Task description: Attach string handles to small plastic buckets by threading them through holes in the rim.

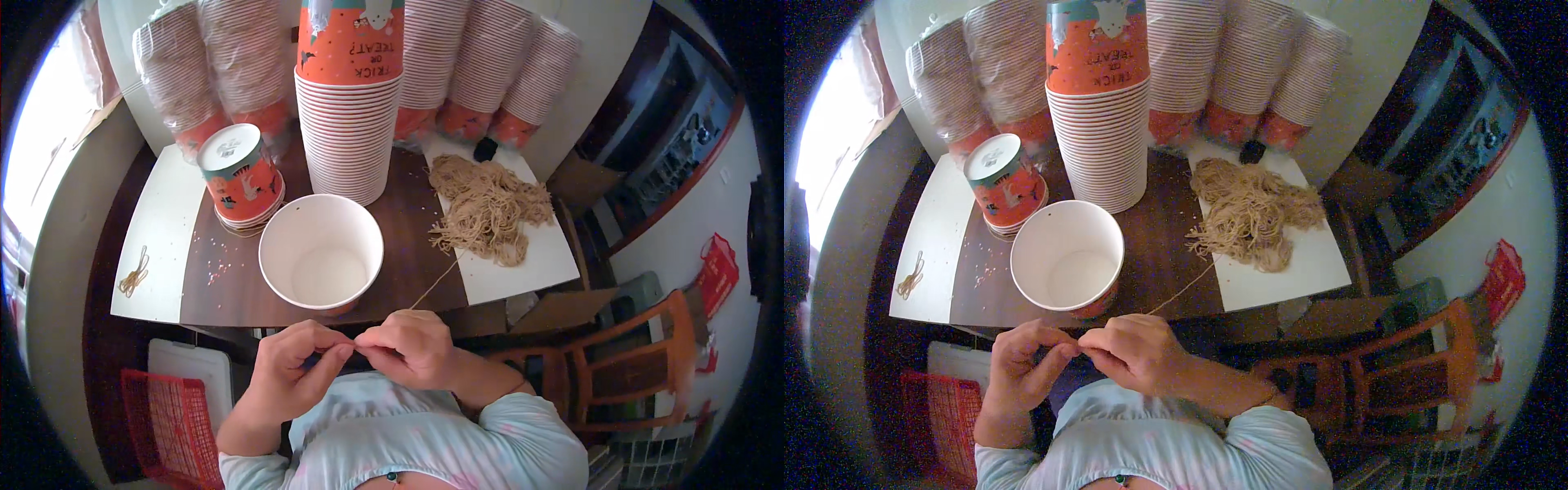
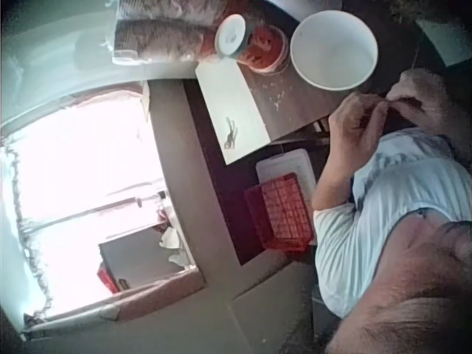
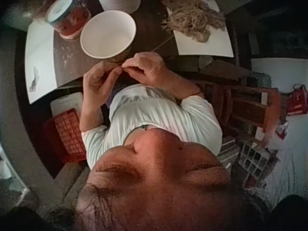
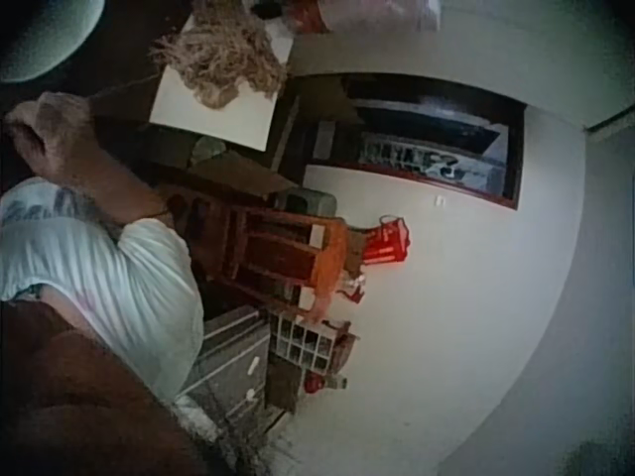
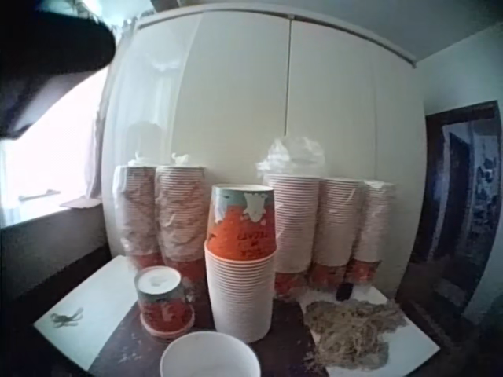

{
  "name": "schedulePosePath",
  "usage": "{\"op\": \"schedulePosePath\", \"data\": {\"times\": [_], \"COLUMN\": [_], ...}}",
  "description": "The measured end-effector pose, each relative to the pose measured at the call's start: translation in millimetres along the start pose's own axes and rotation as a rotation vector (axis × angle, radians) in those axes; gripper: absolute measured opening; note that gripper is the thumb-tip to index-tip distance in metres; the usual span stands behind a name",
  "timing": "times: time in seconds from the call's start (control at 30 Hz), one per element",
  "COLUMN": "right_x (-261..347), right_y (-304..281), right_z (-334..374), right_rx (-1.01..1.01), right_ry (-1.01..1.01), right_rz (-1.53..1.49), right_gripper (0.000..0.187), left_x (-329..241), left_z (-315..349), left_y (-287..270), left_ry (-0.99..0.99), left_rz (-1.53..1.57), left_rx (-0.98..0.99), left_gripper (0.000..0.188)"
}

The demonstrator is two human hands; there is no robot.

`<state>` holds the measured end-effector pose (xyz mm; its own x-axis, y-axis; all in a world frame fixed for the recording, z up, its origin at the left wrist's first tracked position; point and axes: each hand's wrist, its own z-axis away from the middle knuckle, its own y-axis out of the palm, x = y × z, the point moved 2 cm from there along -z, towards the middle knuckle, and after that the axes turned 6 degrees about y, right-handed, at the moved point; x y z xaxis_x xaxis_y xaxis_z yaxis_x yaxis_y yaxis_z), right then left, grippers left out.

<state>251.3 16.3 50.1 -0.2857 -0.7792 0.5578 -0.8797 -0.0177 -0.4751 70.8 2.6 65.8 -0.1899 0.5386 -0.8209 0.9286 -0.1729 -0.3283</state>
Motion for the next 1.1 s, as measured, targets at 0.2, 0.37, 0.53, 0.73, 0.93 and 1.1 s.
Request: {"op": "schedulePosePath", "data": {"times": [0.2, 0.37, 0.53, 0.73, 0.93, 1.1], "right_x": [-7, -12, -16, -16, -14, -13], "right_y": [1, 0, 2, 1, 4, 5], "right_z": [-7, -10, -11, -11, -12, -13], "right_rx": [-0.025, -0.073, -0.051, -0.051, -0.027, -0.012], "right_ry": [-0.127, -0.049, -0.066, -0.133, -0.192, -0.200], "right_rz": [0.222, 0.198, 0.178, 0.222, 0.286, 0.282], "right_gripper": [0.026, 0.021, 0.024, 0.025, 0.024, 0.024], "left_x": [9, 19, 31, 26, 26, 29], "left_z": [2, -2, 2, 2, 3, 5], "left_y": [0, 4, 5, 3, 3, 1], "left_ry": [-0.054, -0.144, -0.228, -0.317, -0.393, -0.326], "left_rz": [0.033, 0.100, 0.233, 0.342, 0.351, 0.302], "left_rx": [-0.045, -0.068, -0.046, -0.069, 0.018, -0.004], "left_gripper": [0.005, 0.009, 0.012, 0.017, 0.018, 0.014]}}
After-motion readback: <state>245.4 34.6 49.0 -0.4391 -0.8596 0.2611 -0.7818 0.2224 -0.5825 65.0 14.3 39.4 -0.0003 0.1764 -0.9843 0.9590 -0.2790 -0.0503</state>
